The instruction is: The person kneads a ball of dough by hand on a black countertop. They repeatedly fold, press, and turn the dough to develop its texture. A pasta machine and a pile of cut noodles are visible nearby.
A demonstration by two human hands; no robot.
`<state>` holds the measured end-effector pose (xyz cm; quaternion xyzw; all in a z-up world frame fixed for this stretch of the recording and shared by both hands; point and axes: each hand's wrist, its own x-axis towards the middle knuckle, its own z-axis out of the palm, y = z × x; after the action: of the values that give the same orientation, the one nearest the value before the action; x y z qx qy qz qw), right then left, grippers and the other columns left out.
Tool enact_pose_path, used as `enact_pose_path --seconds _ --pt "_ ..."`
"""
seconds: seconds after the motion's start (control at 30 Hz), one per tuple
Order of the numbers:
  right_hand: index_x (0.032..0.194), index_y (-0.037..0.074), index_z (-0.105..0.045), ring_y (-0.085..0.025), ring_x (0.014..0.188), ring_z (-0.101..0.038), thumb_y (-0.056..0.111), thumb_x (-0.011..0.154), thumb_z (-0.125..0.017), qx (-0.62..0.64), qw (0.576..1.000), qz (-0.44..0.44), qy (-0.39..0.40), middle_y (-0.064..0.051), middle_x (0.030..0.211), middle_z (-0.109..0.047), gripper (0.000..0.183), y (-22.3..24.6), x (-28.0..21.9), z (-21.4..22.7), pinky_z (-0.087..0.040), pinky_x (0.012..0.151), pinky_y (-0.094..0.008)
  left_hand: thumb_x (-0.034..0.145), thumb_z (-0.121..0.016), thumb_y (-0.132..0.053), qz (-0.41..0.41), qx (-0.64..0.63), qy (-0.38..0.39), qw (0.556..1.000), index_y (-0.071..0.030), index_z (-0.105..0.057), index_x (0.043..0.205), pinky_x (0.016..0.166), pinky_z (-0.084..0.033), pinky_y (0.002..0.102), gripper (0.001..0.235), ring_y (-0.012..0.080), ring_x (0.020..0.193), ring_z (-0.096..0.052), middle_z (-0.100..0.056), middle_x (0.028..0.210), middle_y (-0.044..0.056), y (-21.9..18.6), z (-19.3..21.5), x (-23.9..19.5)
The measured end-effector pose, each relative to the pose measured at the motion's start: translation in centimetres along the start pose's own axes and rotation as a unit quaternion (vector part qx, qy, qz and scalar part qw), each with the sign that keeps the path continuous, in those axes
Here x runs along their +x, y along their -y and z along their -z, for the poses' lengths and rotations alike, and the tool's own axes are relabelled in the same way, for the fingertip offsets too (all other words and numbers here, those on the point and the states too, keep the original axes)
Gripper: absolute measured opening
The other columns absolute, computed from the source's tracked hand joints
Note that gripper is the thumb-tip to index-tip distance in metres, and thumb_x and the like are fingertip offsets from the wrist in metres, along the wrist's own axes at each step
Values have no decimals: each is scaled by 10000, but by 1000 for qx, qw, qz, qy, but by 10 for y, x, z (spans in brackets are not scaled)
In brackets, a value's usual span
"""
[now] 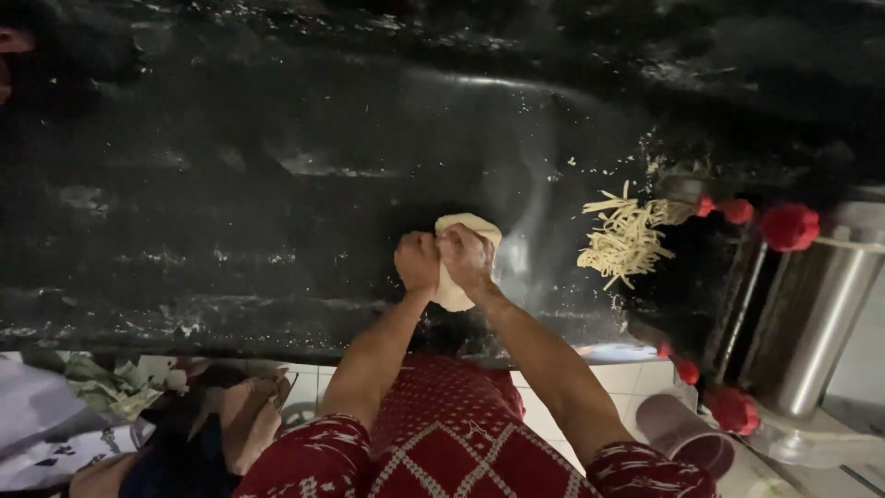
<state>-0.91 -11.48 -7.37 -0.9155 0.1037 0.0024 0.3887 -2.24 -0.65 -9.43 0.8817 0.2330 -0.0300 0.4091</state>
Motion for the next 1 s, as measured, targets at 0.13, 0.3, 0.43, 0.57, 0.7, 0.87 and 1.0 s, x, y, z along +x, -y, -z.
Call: enact_pose_path --seconds 0.13,0.3,0.43,0.57,0.7,0.87,1.0 --pt "827 327 -698 -254 700 -715 321 773 -723 -42 999 8 -4 48 667 -668 60 -11 12 -17 -579 666 -432 958 -519 -271 5 45 7 999 -15 -616 705 568 -450 531 373 487 677 -627 -579 660 250 5 -6 17" --pt "813 270 -715 -316 677 -700 317 818 -715 0 1000 1 -8 -29 650 -668 48 7 34 -17 -571 621 -456 973 -529 -258 -20 62 27 998 -85 -600 664 514 -485 410 361 396 583 -643 -576 603 176 9 -7 35" --pt "833 238 -737 -324 658 -697 309 829 -710 23 1000 6 2 -60 663 -670 76 0 40 -22 -548 612 -495 955 -545 -215 -30 91 34 995 -98 -588 674 484 -470 403 307 362 534 -637 -570 582 139 5 -3 38" --pt "799 254 -739 -272 638 -696 292 863 -685 31 1000 7 3 -34 654 -671 92 16 53 -14 -571 619 -411 964 -520 -320 6 99 30 995 -108 -635 681 509 -496 435 372 369 540 -644 -598 597 136 3 -2 43" --pt "829 198 -753 -280 654 -701 227 875 -669 51 999 18 -10 -54 683 -693 100 9 60 -17 -575 621 -394 946 -569 -299 -1 126 -16 992 -170 -635 641 462 -481 337 338 267 494 -641 -587 562 72 6 -8 45" --pt "861 133 -748 -330 715 -720 206 907 -636 85 995 25 -40 -91 741 -732 142 6 63 -23 -580 673 -439 943 -587 -286 -5 128 -68 989 -183 -679 652 441 -467 295 322 204 472 -634 -602 545 49 6 -12 45" --pt "858 166 -743 -311 723 -710 253 934 -634 76 997 8 -31 -89 747 -714 159 0 66 -28 -571 710 -442 923 -579 -311 25 108 -67 992 -158 -641 597 469 -496 411 365 316 494 -652 -594 523 73 -4 -10 44"
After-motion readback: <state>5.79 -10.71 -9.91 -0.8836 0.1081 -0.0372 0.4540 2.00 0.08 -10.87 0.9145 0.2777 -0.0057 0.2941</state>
